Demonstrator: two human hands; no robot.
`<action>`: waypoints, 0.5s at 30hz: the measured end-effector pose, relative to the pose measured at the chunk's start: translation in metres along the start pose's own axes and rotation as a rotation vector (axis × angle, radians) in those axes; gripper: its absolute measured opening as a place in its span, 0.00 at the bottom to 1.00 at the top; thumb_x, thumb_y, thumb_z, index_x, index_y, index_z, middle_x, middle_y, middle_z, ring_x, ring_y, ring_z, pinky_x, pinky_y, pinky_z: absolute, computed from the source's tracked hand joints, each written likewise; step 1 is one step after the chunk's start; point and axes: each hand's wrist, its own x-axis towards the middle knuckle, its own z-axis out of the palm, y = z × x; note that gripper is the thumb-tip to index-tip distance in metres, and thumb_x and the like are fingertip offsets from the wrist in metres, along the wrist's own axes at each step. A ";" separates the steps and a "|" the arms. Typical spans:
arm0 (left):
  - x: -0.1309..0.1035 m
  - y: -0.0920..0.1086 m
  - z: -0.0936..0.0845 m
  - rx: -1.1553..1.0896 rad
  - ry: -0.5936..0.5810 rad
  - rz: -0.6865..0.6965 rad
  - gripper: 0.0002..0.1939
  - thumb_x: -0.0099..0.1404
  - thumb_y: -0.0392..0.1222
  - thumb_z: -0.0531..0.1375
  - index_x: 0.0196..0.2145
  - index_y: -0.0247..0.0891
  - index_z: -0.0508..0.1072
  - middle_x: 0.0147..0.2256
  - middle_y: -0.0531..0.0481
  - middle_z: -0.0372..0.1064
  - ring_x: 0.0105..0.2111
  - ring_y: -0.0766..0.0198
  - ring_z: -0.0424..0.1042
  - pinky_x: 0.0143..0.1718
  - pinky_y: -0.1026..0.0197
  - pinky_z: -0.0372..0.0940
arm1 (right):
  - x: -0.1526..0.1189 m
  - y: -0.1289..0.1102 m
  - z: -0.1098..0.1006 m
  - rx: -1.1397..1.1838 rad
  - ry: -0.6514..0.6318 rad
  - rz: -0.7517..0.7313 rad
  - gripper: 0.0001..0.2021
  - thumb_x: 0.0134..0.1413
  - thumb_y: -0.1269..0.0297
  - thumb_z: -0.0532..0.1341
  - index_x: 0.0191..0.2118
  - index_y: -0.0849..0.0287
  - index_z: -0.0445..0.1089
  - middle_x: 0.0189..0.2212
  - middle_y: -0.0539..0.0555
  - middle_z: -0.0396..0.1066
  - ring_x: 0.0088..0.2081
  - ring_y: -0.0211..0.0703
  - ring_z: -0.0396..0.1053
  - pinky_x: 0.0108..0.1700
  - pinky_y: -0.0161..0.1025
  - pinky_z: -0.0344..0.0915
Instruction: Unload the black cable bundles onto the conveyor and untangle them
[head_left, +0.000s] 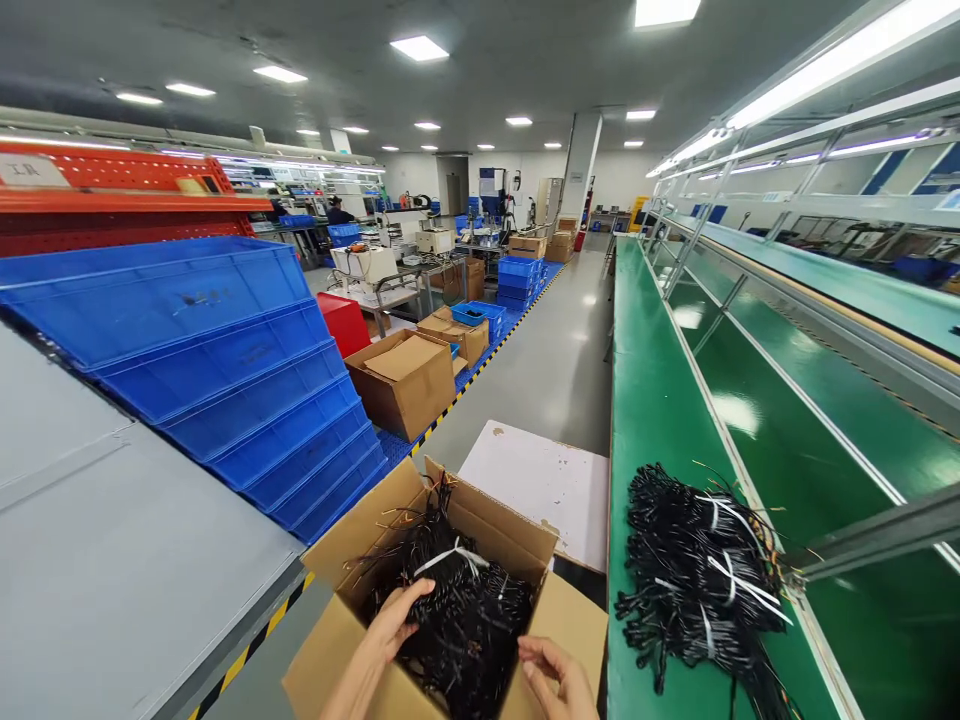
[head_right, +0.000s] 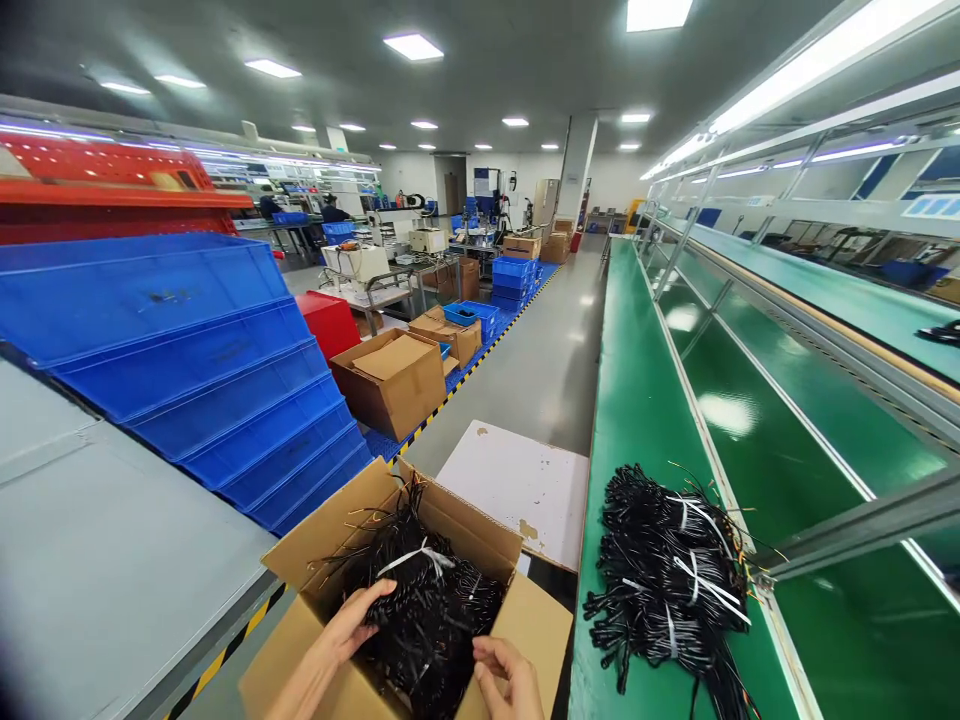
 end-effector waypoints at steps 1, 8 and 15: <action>-0.016 0.002 -0.003 0.008 -0.025 0.030 0.25 0.35 0.54 0.65 0.30 0.38 0.68 0.35 0.45 0.72 0.43 0.52 0.69 0.39 0.57 0.66 | 0.003 -0.004 -0.001 0.054 -0.003 0.023 0.30 0.46 0.36 0.57 0.41 0.59 0.75 0.40 0.62 0.75 0.44 0.55 0.72 0.49 0.49 0.67; -0.110 0.046 0.023 0.482 -0.436 0.584 0.29 0.38 0.44 0.66 0.41 0.36 0.72 0.45 0.43 0.71 0.49 0.44 0.66 0.52 0.47 0.61 | -0.005 -0.042 0.011 0.437 -0.144 -0.066 0.41 0.39 0.39 0.65 0.57 0.56 0.61 0.55 0.60 0.65 0.56 0.55 0.63 0.60 0.53 0.55; -0.166 0.066 0.092 0.758 -0.589 1.002 0.36 0.49 0.37 0.64 0.57 0.46 0.64 0.52 0.45 0.64 0.53 0.51 0.63 0.56 0.53 0.60 | -0.033 -0.033 -0.029 0.716 0.399 -0.087 0.29 0.36 0.48 0.70 0.45 0.57 0.68 0.44 0.58 0.73 0.50 0.52 0.68 0.56 0.53 0.60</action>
